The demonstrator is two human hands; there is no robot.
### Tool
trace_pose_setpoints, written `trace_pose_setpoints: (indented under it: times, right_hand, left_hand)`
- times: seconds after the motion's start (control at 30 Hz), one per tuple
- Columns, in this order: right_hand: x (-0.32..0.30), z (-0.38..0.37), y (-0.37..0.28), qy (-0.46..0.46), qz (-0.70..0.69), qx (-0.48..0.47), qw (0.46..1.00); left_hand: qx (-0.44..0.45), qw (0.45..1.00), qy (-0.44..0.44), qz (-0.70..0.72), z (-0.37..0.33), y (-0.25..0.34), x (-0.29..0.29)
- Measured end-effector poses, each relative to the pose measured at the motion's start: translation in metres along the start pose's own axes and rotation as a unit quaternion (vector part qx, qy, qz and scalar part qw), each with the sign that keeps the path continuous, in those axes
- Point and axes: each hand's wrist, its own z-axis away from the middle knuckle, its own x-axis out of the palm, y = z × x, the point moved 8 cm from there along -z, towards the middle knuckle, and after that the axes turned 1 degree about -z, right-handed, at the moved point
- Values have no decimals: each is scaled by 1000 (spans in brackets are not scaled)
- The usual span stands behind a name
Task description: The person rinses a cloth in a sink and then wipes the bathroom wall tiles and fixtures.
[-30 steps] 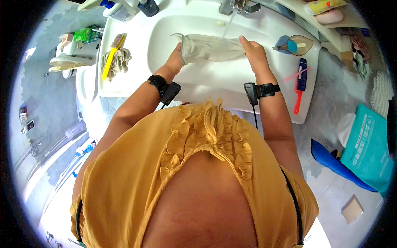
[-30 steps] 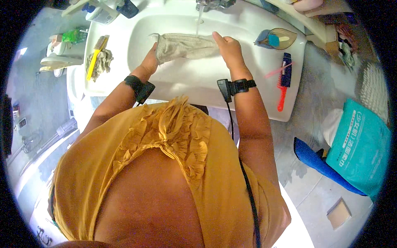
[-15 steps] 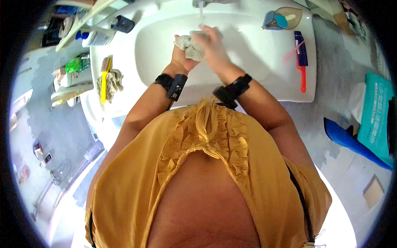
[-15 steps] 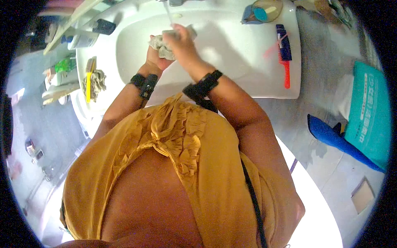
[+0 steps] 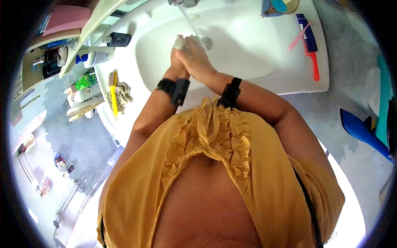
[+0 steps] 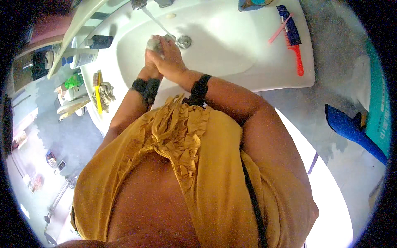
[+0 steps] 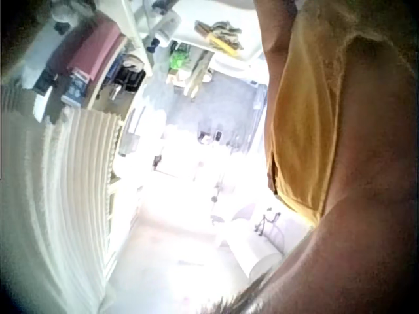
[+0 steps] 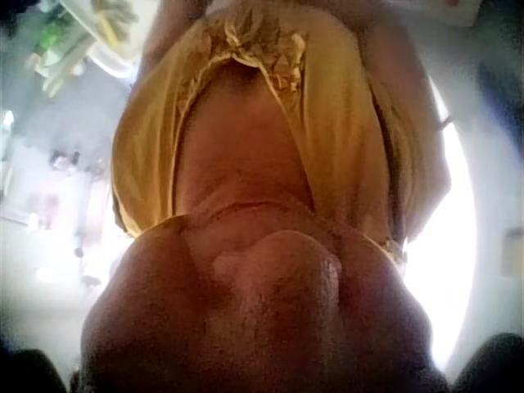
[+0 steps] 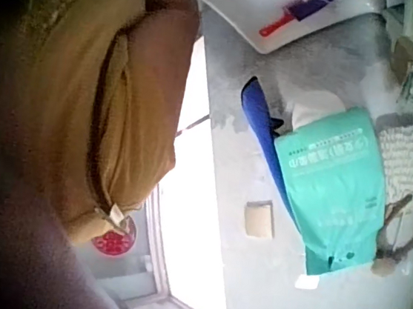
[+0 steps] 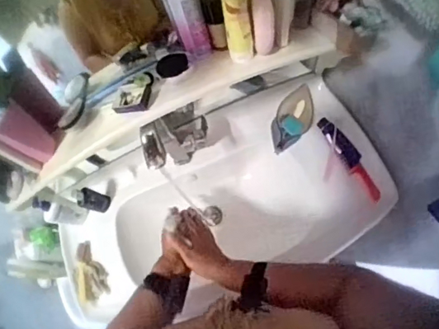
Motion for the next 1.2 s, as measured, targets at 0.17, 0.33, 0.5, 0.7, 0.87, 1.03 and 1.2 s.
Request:
trace_pose_setpoints:
  times: [0.17,0.33,0.5,0.7,0.87,1.03,1.2]
  right_hand:
    - [-32,-30,90,7,-238,252,938]
    - [2,-2,15,-45,-3,54,997]
    - [-24,-25,61,57,-226,257,938]
    - [12,-15,5,-2,106,-68,992]
    - [-44,-39,62,60,44,47,996]
    - [-44,2,-35,-35,140,-186,972]
    - [-48,-9,-17,-30,173,-201,964]
  left_hand:
    - [142,943,-74,-290,-2,-38,12]
    - [-20,996,-54,69,-20,-17,-13]
    - [58,985,-49,-157,-1,-34,11]
    - [118,969,-25,-217,-22,-7,-39]
    - [-34,997,-68,23,-5,-33,37]
    - [-154,974,64,152,1,-13,-10]
    - [-143,989,-5,24,-10,-26,-10]
